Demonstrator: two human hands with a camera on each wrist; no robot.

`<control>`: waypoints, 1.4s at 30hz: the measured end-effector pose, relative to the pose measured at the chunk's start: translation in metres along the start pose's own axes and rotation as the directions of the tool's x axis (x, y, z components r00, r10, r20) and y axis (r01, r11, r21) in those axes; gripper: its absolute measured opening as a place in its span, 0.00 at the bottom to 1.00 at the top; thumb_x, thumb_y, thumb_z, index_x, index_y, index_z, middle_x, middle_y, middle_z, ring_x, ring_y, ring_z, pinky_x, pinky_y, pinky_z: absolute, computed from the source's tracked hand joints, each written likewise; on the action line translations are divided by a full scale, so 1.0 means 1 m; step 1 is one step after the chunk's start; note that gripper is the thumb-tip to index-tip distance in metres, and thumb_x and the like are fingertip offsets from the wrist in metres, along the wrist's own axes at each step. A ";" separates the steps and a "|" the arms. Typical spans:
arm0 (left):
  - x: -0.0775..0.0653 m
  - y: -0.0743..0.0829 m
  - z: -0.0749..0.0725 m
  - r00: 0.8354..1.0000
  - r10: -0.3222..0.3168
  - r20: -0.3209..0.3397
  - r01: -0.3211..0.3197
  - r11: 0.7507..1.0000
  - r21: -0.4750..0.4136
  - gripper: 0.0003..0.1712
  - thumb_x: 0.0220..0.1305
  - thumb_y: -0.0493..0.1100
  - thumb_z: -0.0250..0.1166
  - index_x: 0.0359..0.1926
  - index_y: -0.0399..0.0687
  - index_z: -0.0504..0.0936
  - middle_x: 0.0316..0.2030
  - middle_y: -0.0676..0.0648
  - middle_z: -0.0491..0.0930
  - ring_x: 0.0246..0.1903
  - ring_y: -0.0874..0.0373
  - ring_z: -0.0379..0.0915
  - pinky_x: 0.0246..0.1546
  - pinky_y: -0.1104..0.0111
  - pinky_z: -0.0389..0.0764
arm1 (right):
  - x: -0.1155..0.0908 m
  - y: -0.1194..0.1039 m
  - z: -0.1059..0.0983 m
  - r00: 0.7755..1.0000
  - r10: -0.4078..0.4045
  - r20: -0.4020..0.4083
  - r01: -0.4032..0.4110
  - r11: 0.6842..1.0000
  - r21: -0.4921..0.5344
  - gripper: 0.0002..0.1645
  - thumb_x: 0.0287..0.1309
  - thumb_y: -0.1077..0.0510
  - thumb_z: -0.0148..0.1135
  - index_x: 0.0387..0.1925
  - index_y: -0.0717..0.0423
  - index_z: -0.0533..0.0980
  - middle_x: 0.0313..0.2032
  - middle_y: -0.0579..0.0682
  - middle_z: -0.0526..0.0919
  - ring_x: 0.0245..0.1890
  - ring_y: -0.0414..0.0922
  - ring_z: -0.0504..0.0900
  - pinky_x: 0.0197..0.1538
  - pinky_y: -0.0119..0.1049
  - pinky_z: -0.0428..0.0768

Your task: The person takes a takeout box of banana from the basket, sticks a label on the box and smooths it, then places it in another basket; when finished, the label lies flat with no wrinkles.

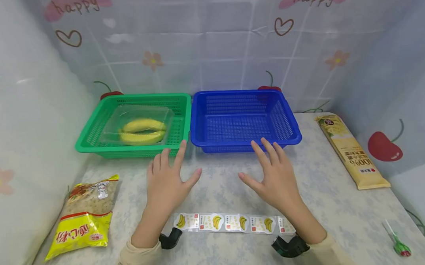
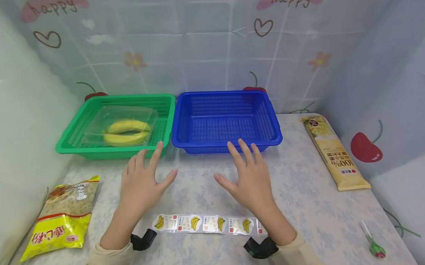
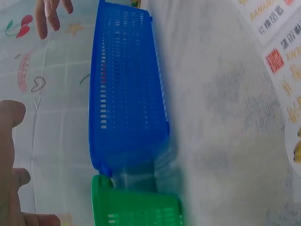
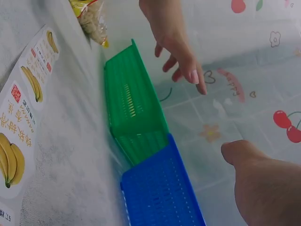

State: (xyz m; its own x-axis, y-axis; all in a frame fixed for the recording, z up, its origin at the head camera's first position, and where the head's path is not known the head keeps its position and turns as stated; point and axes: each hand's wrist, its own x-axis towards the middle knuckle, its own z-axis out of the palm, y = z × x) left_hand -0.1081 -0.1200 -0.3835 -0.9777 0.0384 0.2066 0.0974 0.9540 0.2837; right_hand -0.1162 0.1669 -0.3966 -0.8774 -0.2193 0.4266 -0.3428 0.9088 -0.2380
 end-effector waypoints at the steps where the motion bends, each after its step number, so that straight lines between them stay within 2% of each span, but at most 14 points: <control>1: 0.000 -0.005 -0.001 1.000 -0.019 -0.002 0.019 1.000 -0.004 0.50 0.63 0.77 0.50 0.78 0.76 0.39 0.68 0.36 0.60 0.66 0.38 0.58 0.63 0.40 0.62 | 0.002 -0.001 0.001 1.000 -0.005 -0.004 0.005 1.000 0.015 0.56 0.52 0.27 0.64 0.76 0.43 0.58 0.74 0.59 0.61 0.72 0.66 0.59 0.68 0.67 0.62; 4: -0.001 -0.020 -0.004 0.997 -0.082 -0.003 0.082 0.997 -0.016 0.52 0.63 0.76 0.52 0.79 0.72 0.36 0.61 0.36 0.65 0.57 0.39 0.63 0.49 0.43 0.70 | 0.007 -0.003 0.004 1.000 -0.010 -0.011 0.010 0.998 0.064 0.54 0.53 0.29 0.65 0.76 0.42 0.58 0.73 0.58 0.63 0.70 0.65 0.62 0.66 0.67 0.64; 8: 0.000 -0.043 -0.010 0.986 -0.166 -0.001 0.165 0.986 -0.030 0.56 0.63 0.74 0.55 0.79 0.65 0.34 0.54 0.34 0.68 0.50 0.39 0.65 0.39 0.47 0.72 | 0.016 -0.009 0.006 1.000 -0.006 0.002 0.005 0.992 0.127 0.52 0.55 0.30 0.65 0.75 0.42 0.59 0.71 0.57 0.65 0.68 0.63 0.65 0.63 0.66 0.67; 12: 0.001 -0.068 -0.022 0.967 -0.254 0.020 0.255 0.965 -0.053 0.60 0.62 0.76 0.54 0.79 0.61 0.29 0.56 0.30 0.67 0.47 0.35 0.67 0.27 0.51 0.70 | 0.026 -0.016 0.009 0.999 -0.001 0.049 -0.008 0.983 0.186 0.50 0.56 0.31 0.64 0.75 0.42 0.59 0.70 0.56 0.66 0.67 0.62 0.65 0.62 0.67 0.68; 14: 0.002 -0.081 -0.029 0.954 -0.297 0.044 0.300 0.951 -0.074 0.63 0.60 0.79 0.51 0.79 0.59 0.26 0.59 0.27 0.65 0.49 0.32 0.67 0.25 0.52 0.69 | 0.032 -0.020 0.011 0.997 -0.001 0.083 -0.016 0.977 0.215 0.50 0.58 0.30 0.63 0.75 0.42 0.59 0.71 0.54 0.65 0.68 0.61 0.64 0.62 0.66 0.69; 16: 0.003 -0.092 -0.036 0.937 -0.340 0.080 0.347 0.932 -0.102 0.65 0.59 0.81 0.49 0.77 0.58 0.22 0.63 0.24 0.62 0.53 0.28 0.66 0.26 0.48 0.71 | 0.039 -0.025 0.013 0.994 -0.007 0.113 -0.021 0.970 0.242 0.49 0.59 0.29 0.60 0.76 0.40 0.58 0.71 0.53 0.65 0.68 0.60 0.64 0.62 0.64 0.70; 19: 0.007 -0.109 -0.045 0.912 -0.385 0.139 0.403 0.904 -0.145 0.67 0.57 0.83 0.48 0.75 0.58 0.17 0.70 0.21 0.53 0.62 0.23 0.59 0.39 0.37 0.73 | 0.051 -0.033 0.019 0.989 -0.026 0.145 -0.016 0.958 0.285 0.49 0.60 0.27 0.57 0.76 0.37 0.56 0.71 0.51 0.65 0.68 0.58 0.65 0.62 0.62 0.72; 22: 0.011 -0.126 -0.051 0.884 -0.427 0.193 0.458 0.874 -0.164 0.69 0.56 0.84 0.48 0.73 0.58 0.13 0.73 0.21 0.44 0.66 0.20 0.52 0.52 0.30 0.67 | 0.065 -0.043 0.025 0.984 -0.055 0.170 -0.003 0.945 0.326 0.48 0.60 0.25 0.54 0.77 0.34 0.54 0.71 0.50 0.65 0.68 0.57 0.65 0.62 0.61 0.73; 24: 0.014 -0.138 -0.053 0.870 -0.441 0.218 0.480 0.859 -0.178 0.70 0.56 0.84 0.48 0.72 0.58 0.11 0.74 0.23 0.39 0.68 0.20 0.48 0.56 0.28 0.62 | 0.075 -0.051 0.029 0.979 -0.073 0.193 0.001 0.936 0.353 0.49 0.61 0.24 0.53 0.77 0.33 0.52 0.71 0.49 0.64 0.68 0.56 0.65 0.62 0.60 0.73; 26: 0.017 -0.149 -0.054 0.864 -0.446 0.233 0.491 0.849 -0.196 0.70 0.56 0.84 0.48 0.72 0.56 0.09 0.75 0.24 0.36 0.69 0.20 0.46 0.58 0.28 0.60 | 0.085 -0.060 0.032 0.973 -0.090 0.211 0.004 0.926 0.377 0.49 0.61 0.24 0.52 0.77 0.34 0.52 0.71 0.49 0.64 0.69 0.57 0.64 0.63 0.60 0.72; 31: 0.027 -0.173 -0.055 0.861 -0.421 0.286 0.495 0.822 -0.281 0.71 0.58 0.82 0.49 0.69 0.54 0.06 0.75 0.27 0.26 0.71 0.20 0.38 0.60 0.28 0.57 | 0.109 -0.081 0.040 0.960 -0.108 0.257 -0.011 0.907 0.421 0.50 0.61 0.24 0.52 0.78 0.33 0.50 0.72 0.50 0.62 0.72 0.57 0.62 0.63 0.60 0.72; 37: 0.036 -0.188 -0.057 0.836 -0.417 0.357 0.528 0.790 -0.313 0.71 0.57 0.83 0.47 0.67 0.55 0.03 0.74 0.28 0.21 0.70 0.18 0.35 0.61 0.27 0.55 | 0.136 -0.105 0.054 0.945 -0.126 0.302 -0.034 0.881 0.473 0.50 0.62 0.25 0.53 0.78 0.31 0.46 0.73 0.50 0.59 0.72 0.56 0.60 0.64 0.59 0.72; 42: 0.042 -0.194 -0.057 0.805 -0.432 0.407 0.565 0.769 -0.300 0.72 0.54 0.86 0.44 0.65 0.56 0.01 0.73 0.28 0.20 0.70 0.18 0.35 0.62 0.28 0.54 | 0.155 -0.125 0.066 0.936 -0.133 0.327 -0.063 0.847 0.527 0.49 0.62 0.26 0.54 0.77 0.30 0.47 0.75 0.51 0.57 0.74 0.56 0.59 0.65 0.59 0.71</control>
State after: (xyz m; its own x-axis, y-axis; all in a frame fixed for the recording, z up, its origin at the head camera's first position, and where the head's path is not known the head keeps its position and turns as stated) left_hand -0.1576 -0.3208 -0.3761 -0.9046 -0.2601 -0.3377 -0.4214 0.6659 0.6156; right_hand -0.2314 -0.0038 -0.3586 -0.8849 -0.4425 0.1456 -0.4117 0.5965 -0.6889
